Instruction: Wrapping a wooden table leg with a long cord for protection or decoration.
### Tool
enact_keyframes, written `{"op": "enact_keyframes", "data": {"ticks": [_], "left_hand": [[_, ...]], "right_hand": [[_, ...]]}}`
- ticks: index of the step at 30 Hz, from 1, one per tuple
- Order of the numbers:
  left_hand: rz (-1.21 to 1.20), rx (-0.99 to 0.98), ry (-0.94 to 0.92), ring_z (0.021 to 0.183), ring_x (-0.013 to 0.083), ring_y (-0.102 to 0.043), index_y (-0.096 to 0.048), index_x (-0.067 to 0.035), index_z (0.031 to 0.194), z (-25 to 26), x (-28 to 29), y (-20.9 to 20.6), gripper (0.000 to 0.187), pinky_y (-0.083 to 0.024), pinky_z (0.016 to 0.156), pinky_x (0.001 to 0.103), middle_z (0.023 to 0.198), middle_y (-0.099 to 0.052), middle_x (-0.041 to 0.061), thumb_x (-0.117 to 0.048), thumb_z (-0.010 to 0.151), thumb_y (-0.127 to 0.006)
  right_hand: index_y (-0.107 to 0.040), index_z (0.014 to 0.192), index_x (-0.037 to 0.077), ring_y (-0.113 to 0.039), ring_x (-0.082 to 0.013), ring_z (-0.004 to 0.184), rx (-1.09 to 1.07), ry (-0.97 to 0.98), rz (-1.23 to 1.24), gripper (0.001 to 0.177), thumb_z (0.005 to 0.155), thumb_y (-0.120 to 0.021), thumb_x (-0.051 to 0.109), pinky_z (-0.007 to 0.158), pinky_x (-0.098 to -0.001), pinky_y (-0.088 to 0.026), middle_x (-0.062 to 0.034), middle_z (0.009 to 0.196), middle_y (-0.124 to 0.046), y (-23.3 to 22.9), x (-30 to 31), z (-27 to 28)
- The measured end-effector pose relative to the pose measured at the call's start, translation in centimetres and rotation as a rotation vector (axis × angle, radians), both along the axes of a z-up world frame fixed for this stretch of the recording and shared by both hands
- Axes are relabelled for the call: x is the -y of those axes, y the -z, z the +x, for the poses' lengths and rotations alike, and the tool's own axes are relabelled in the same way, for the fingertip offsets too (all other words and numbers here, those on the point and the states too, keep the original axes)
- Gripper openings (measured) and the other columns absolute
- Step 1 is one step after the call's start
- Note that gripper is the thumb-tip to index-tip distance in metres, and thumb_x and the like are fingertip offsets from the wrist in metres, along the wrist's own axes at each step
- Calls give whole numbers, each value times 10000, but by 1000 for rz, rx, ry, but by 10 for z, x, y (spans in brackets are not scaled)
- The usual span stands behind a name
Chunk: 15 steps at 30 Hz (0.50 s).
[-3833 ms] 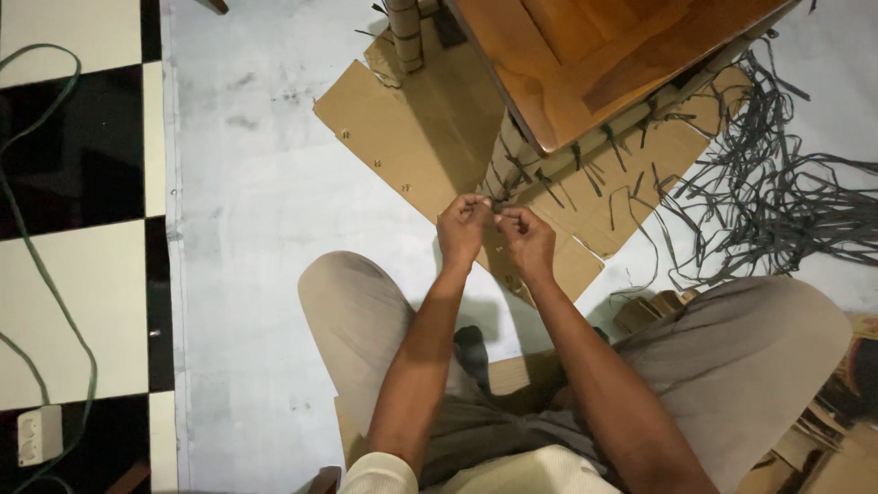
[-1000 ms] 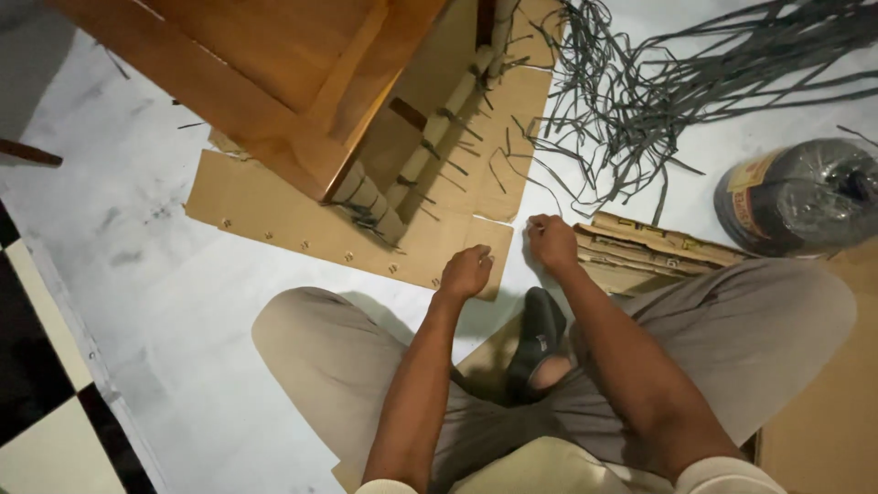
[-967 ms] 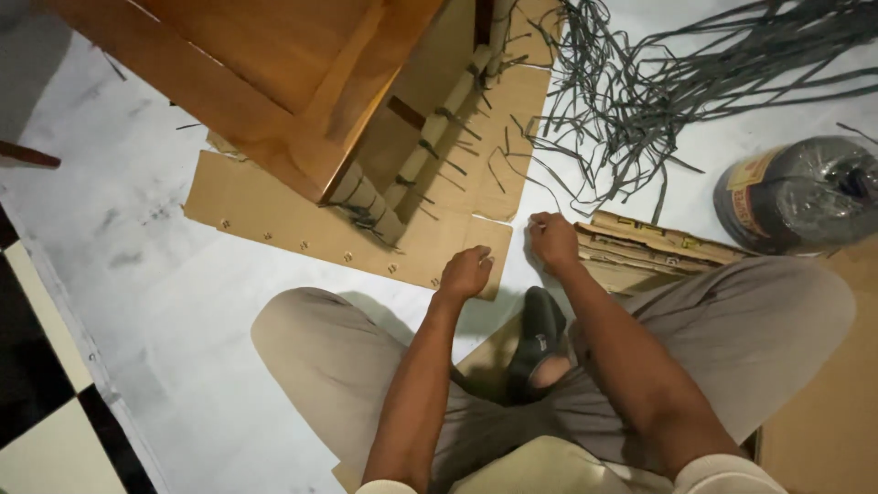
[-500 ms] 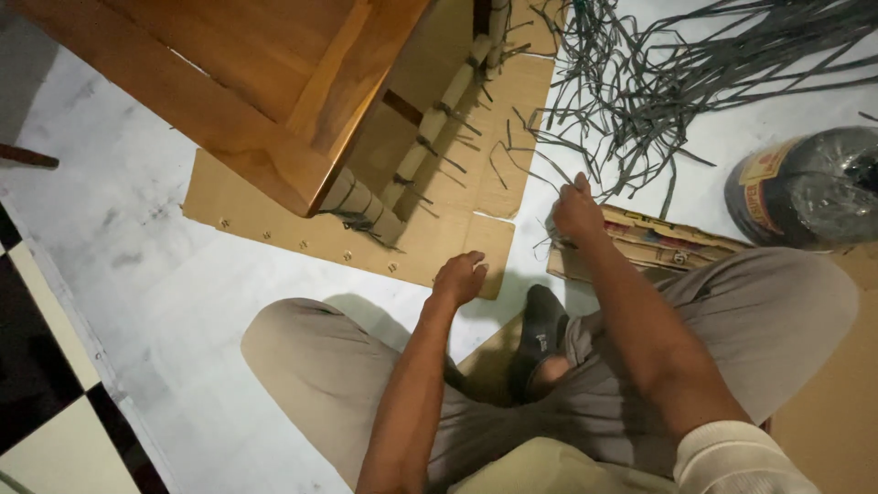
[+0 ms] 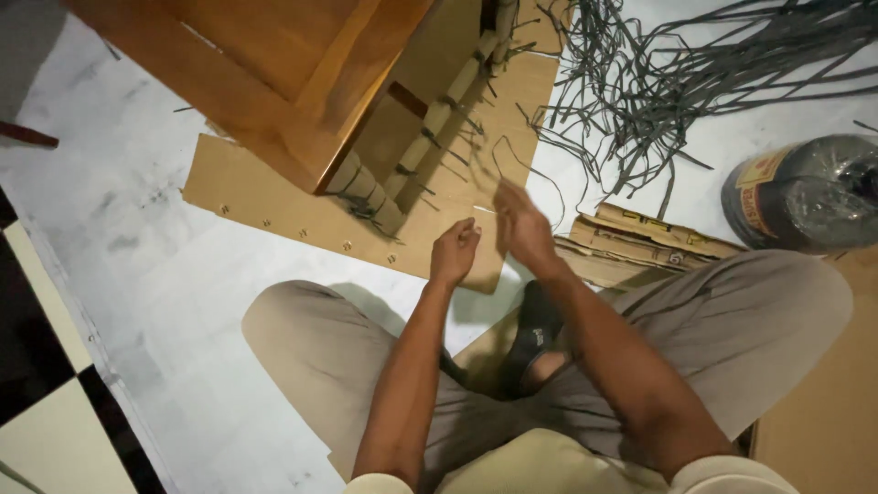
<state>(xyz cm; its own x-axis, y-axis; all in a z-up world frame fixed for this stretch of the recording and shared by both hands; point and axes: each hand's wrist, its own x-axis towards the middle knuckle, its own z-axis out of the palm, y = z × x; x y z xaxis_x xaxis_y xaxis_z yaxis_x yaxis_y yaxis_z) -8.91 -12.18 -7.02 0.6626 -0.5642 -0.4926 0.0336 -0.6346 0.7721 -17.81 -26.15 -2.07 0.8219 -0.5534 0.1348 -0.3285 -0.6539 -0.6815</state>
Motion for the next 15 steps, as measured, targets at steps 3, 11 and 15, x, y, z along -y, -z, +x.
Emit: {"op": "enact_keyframes", "data": {"ticks": [3, 11, 15], "left_hand": [[-61, -91, -168, 1018, 315, -744, -642, -164, 1395, 6, -2, -18, 512, -566, 953, 459, 1109, -764, 169, -415, 949, -622], [-44, -18, -407, 864, 250, -742, -805, -305, 950, 15, -15, 19, 248, -566, 826, 394, 717, -748, 19, -497, 814, -727], [-2, -23, -490, 918, 242, -755, -807, -295, 991, 22, -27, 25, 258, -562, 850, 384, 775, -777, 26, -464, 829, -701]], "right_hand": [[-716, 1234, 114, -672, -349, 1192, 110, -117, 3, 290, 1002, -550, 169, 968, -420, -561, -102, 1353, -671, 68, -14, -2], [-749, 1097, 188, -733, -297, 1017, 41, -217, 177, 194, 922, -683, 137, 885, -404, -585, -25, 1080, -763, 37, -47, -20], [-758, 1035, 243, -753, -266, 914, -62, -145, 214, 114, 948, -692, 209, 826, -392, -594, -19, 953, -781, 46, -42, -27]]}}
